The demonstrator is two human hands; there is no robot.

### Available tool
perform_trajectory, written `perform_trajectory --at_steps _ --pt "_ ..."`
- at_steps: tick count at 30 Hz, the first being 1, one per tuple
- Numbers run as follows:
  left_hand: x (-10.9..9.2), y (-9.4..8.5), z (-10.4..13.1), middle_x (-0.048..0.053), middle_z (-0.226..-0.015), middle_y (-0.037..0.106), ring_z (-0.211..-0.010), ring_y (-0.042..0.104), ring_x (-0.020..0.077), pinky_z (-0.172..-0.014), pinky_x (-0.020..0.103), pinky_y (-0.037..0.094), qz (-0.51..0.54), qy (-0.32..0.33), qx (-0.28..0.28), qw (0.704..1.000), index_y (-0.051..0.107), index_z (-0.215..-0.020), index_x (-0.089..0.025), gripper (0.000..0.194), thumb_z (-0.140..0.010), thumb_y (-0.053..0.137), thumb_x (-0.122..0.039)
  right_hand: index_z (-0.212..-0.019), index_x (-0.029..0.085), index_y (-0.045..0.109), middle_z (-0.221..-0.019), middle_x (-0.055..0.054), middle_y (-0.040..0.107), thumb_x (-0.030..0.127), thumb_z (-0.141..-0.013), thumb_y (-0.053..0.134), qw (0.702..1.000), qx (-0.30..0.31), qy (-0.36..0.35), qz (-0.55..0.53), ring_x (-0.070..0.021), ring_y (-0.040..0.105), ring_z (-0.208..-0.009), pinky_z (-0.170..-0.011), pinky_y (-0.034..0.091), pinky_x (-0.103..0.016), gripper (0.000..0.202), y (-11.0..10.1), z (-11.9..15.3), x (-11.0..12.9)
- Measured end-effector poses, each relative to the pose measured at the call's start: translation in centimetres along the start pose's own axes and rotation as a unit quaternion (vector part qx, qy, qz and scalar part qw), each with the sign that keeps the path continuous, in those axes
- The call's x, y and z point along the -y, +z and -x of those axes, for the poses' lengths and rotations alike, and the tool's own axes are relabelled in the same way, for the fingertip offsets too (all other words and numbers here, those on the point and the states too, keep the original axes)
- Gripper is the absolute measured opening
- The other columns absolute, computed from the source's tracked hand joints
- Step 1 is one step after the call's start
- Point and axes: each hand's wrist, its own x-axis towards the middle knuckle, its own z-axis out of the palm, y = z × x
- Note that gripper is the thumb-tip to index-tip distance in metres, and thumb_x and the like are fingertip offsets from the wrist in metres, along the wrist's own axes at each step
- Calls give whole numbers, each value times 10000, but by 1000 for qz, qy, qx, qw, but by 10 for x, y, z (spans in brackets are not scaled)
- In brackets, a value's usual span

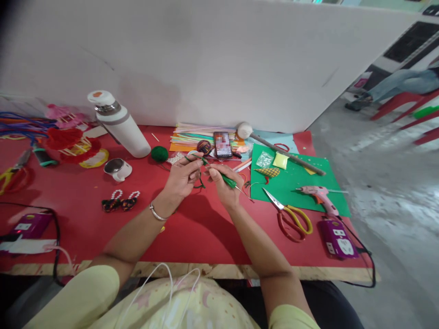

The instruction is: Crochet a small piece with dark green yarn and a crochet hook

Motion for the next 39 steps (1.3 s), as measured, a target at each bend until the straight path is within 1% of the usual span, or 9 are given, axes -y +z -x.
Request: perform_trajectory --at_steps 7,12,16,19,22,26,32,36,39 --pt "5 3 3 -97 -571 526 -417 341 7 -414 187 240 -25 48 -12 998 760 -911 -169 365 -590 920 -236 -996 277 810 -912 -55 836 576 -827 818 997 -29 56 -50 -273 811 -799 -636 659 -413 344 9 3 1" --pt "-1 0 2 -96 -577 517 -406 336 3 -404 178 186 -6 -9 16 1000 770 -922 -157 371 -576 898 -193 -930 272 817 -857 -44 840 613 -800 825 992 -20 86 -86 -247 794 -705 -579 625 -375 365 4 -4 -1" --pt "-8 -3 0 -81 -576 544 -403 345 1 -399 167 167 -8 -19 51 998 784 -894 -141 341 -570 883 -180 -921 269 829 -832 -35 844 571 -761 874 991 1 87 -101 -228 786 -671 -573 616 -350 345 -1 -11 0" --pt "-6 -4 -1 -76 -592 563 -411 347 2 -405 173 198 -26 6 44 999 795 -907 -146 340 -584 887 -198 -897 245 827 -791 -24 839 570 -728 899 983 1 112 -144 -201 786 -651 -523 583 -285 373 -1 -14 1" --pt "1 -6 -3 -56 -645 619 -460 398 18 -438 188 278 -81 74 15 994 813 -962 -161 365 -612 897 -228 -900 245 836 -798 -22 844 544 -718 918 972 0 138 -189 -177 789 -648 -496 547 -232 360 4 -14 1" --pt "6 -7 -2 -21 -711 692 -538 480 56 -493 208 358 -175 149 0 973 837 -1001 -175 342 -670 875 -252 -927 253 850 -827 -33 850 524 -759 899 979 4 118 -167 -170 775 -644 -511 548 -246 323 7 -10 0" --pt "6 -7 -1 -18 -704 692 -491 450 47 -454 205 333 -154 132 25 979 841 -1013 -180 343 -694 876 -301 -960 238 850 -803 -36 833 566 -796 856 987 13 106 -119 -159 736 -620 -518 541 -267 367 3 -9 1" --pt "6 -9 -3 31 -881 790 -487 461 39 -437 203 343 -164 122 40 978 842 -1064 -188 421 -673 909 -328 -943 232 848 -794 -27 828 579 -797 850 981 17 129 -146 -135 709 -602 -499 523 -239 376 3 -11 3" --pt "5 -9 -3 20 -810 779 -475 468 44 -425 196 340 -162 130 37 977 845 -1052 -185 412 -669 919 -319 -946 243 851 -810 -22 830 560 -792 860 975 17 137 -173 -128 708 -617 -496 516 -226 352 6 -9 3"
